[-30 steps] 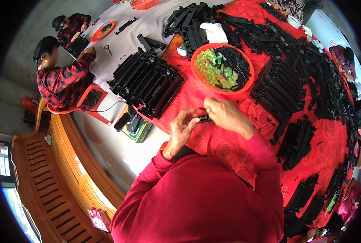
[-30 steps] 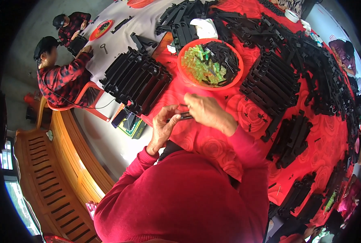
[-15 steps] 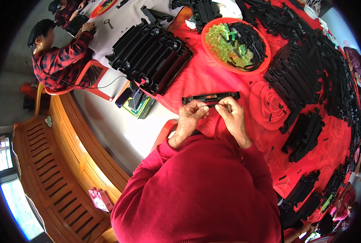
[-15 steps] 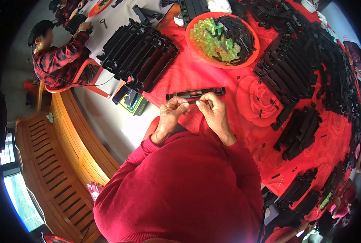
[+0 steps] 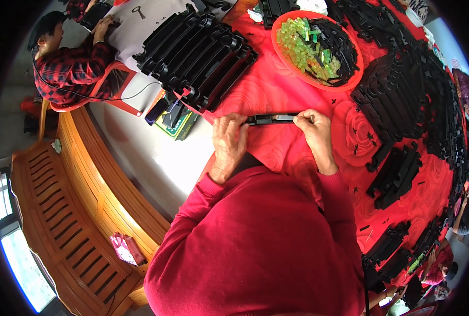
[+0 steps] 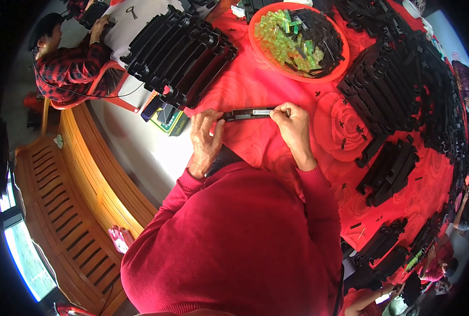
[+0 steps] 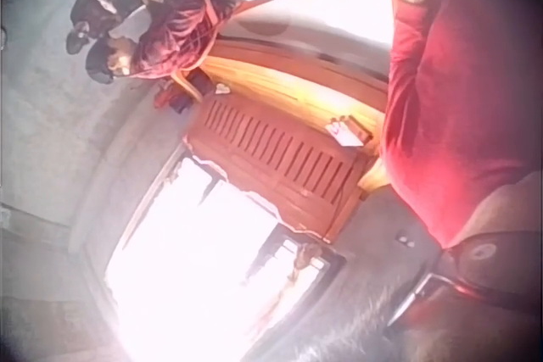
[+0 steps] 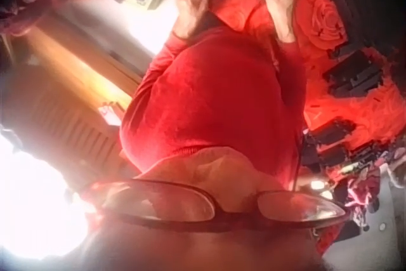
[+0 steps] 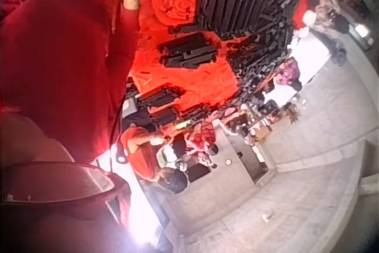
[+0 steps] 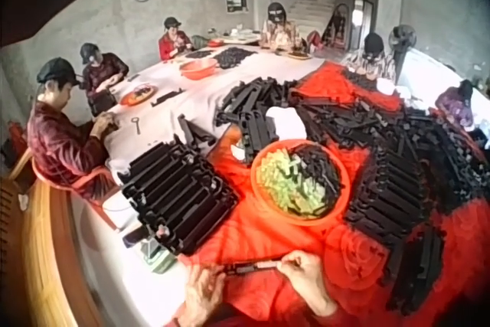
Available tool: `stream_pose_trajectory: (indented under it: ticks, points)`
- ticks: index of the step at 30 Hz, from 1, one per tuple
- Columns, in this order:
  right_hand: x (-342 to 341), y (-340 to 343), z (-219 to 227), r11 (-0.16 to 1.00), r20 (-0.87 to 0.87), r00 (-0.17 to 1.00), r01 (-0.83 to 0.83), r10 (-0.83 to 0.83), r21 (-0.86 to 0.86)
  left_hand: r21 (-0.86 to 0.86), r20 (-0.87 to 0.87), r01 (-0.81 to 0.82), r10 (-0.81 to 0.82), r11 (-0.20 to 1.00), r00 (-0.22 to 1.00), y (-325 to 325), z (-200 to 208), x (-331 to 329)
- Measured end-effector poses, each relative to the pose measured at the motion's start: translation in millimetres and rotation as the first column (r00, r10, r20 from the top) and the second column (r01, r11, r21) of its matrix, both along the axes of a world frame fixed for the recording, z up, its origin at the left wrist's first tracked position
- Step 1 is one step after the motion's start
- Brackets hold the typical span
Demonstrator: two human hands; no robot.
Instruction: The person assembles plastic components by taking small pins from a bowl and inserting them into black plastic parts by hand, then stacks the assembled pieces on the table.
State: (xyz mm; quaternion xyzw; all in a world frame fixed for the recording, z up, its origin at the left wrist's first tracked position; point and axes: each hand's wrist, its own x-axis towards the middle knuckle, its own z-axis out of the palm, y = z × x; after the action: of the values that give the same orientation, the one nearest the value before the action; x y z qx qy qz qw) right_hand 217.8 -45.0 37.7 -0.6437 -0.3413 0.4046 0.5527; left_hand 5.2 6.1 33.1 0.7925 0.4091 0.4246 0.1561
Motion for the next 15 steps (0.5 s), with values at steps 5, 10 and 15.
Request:
stream_pose_trajectory:
  ticks: [5,10,15]
  points:
    - [-10,10,-3,0.998,0.250,0.968,0.009,0.008,-0.066,0.070,-0.082,0.015,-0.009,0.997,0.997,8,-5,-8]
    - [-20,8,2,0.989,0.381,0.924,0.075,-0.022,-0.126,0.078,-0.145,0.158,-0.146,0.984,0.979,9,-3,3]
    - [-28,8,-4,0.978,0.499,0.863,0.162,-0.074,-0.135,0.035,-0.282,0.306,-0.285,0.951,0.916,15,-1,14]
